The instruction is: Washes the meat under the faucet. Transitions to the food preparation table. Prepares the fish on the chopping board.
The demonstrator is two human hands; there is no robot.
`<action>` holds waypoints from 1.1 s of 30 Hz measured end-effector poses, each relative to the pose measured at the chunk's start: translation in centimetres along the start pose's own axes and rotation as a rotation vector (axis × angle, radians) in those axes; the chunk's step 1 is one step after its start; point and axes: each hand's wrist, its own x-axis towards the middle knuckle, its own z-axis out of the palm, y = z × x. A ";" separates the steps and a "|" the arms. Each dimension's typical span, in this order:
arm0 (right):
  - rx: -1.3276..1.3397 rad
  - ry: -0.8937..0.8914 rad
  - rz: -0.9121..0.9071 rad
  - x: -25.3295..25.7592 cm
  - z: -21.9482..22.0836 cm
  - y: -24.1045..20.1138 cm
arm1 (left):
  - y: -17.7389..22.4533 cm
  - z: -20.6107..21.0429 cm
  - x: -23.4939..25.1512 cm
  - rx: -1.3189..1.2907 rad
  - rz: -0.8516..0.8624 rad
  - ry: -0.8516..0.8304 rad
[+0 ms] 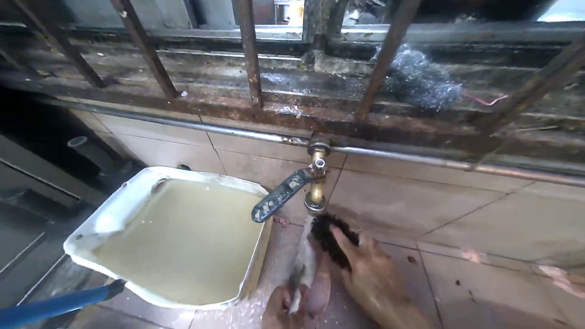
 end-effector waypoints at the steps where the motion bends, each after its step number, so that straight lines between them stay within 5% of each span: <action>1: 0.109 -0.075 -0.008 -1.4 -0.9 -0.7 | 0.1 -0.4 0.3 -0.257 -0.126 -0.029; 3: 0.250 -0.273 -0.039 -3.5 -1.0 -0.9 | 0.7 -1.0 1.1 -0.668 -0.319 -0.085; 6: 0.270 -0.255 0.239 -3.8 -0.7 1.4 | 0.7 -2.1 1.8 -0.932 -0.430 -0.190; 12: 0.275 -0.577 0.091 -1.5 -0.9 -1.2 | -0.9 -2.2 1.5 -0.929 -0.394 -0.272; 14: 0.173 -0.533 0.146 -0.2 -2.4 -1.6 | -1.4 -2.5 1.8 -0.906 -0.365 -0.309; 17: 0.201 -0.464 -0.028 -2.1 -2.6 -2.5 | -0.4 -3.0 1.8 -0.847 -0.338 -0.279; 21: 0.061 -0.430 0.234 -1.1 -2.4 3.8 | 1.9 -4.5 1.3 -0.853 -0.285 -0.281; 24: 0.269 -0.506 0.239 -1.7 -5.4 6.2 | 5.3 -9.3 1.6 -0.924 -0.175 -0.314; 30: 1.050 -0.251 -0.002 0.7 -11.5 -4.5 | 11.5 -24.2 7.0 -0.782 -0.007 -0.142; 33: 0.891 -0.247 -0.247 3.3 -9.0 -13.8 | 9.2 -29.5 11.8 -0.424 -0.143 -0.070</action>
